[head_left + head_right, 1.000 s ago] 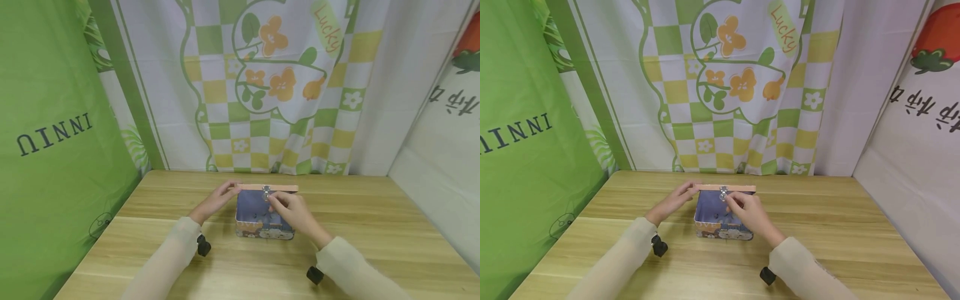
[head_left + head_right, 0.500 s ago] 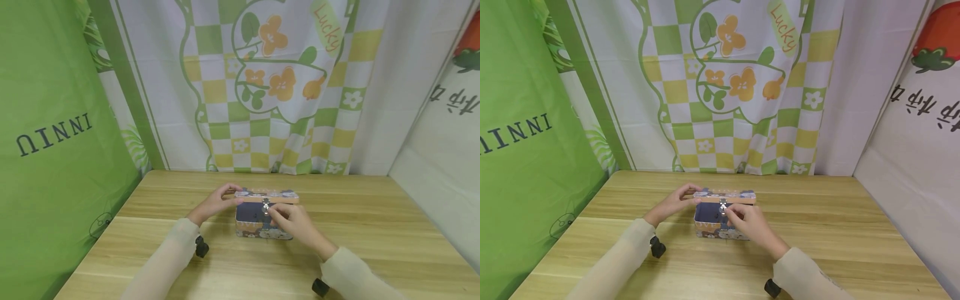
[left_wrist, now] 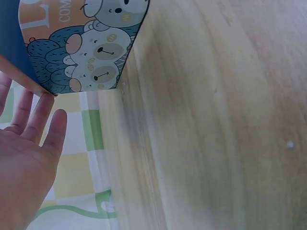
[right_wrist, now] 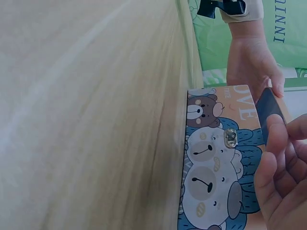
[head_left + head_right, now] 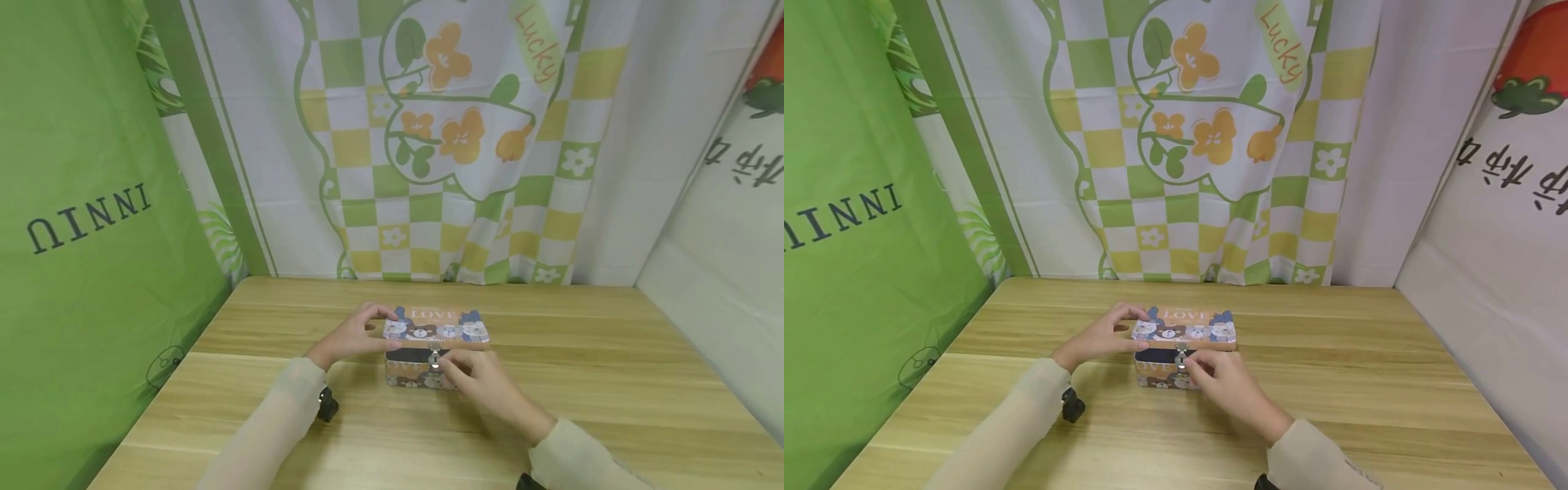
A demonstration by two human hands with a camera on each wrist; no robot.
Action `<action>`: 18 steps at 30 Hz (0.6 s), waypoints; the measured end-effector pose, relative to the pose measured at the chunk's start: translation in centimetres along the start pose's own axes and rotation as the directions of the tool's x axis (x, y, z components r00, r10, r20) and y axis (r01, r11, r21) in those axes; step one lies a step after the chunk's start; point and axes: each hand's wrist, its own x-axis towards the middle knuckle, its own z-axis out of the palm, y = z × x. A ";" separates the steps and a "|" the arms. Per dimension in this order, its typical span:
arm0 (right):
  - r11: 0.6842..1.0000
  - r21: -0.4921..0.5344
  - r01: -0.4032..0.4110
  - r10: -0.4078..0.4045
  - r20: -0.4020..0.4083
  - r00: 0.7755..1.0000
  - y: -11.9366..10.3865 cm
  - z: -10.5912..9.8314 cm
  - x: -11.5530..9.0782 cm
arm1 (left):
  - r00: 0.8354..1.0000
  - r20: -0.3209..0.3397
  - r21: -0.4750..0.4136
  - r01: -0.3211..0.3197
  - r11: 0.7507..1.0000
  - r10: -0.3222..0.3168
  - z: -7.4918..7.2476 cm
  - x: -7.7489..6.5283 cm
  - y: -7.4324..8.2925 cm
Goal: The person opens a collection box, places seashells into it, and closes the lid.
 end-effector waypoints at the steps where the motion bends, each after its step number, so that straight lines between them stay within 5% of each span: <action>1: 1.000 -0.004 -0.007 0.007 0.006 1.000 0.0 0.0 -0.1 | 1.000 0.003 0.011 0.001 1.000 -0.001 0.1 0.0 0.1; 18: 0.998 0.010 -0.069 0.067 0.108 0.992 0.7 1.0 -1.0 | 0.998 0.058 0.114 -0.021 0.993 0.015 0.7 -0.2 -0.3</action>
